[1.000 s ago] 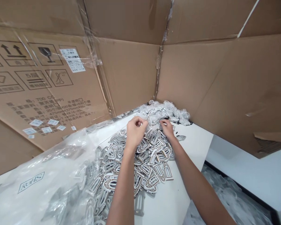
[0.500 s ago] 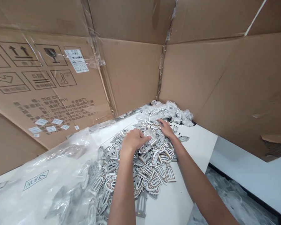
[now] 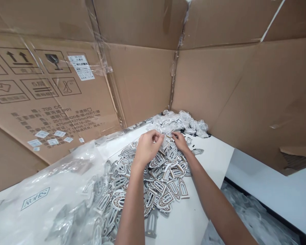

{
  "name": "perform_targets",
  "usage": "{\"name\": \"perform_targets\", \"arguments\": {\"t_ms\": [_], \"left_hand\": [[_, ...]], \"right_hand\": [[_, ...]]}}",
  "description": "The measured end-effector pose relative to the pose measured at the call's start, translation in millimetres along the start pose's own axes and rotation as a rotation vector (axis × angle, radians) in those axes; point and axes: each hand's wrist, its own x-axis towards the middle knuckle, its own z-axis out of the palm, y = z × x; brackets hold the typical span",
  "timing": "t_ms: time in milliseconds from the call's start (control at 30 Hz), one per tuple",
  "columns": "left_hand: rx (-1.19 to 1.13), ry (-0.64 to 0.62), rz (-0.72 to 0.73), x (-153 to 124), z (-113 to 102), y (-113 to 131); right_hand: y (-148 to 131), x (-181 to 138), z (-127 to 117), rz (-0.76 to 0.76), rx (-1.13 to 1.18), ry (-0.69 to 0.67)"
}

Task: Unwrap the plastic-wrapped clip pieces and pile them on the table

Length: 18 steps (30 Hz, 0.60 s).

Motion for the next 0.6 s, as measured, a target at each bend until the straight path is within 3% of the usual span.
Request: {"name": "perform_targets", "arguments": {"t_ms": [167,400,533,600], "left_hand": [[0.062,0.103,0.012,-2,-3,11],[-0.302,-0.056,-0.121,0,-4,0],[-0.042,0.056,-0.190,2,-2,-14],[-0.038,0.131,-0.178,4,-1,-19]], "right_hand": [[-4,0,-1,0.006,0.074,0.049],[-17,-3,-10,-0.019,0.103,0.224],[-23,-7,-16,-0.033,0.044,0.349],[-25,-9,-18,-0.032,0.039,0.390]]}}
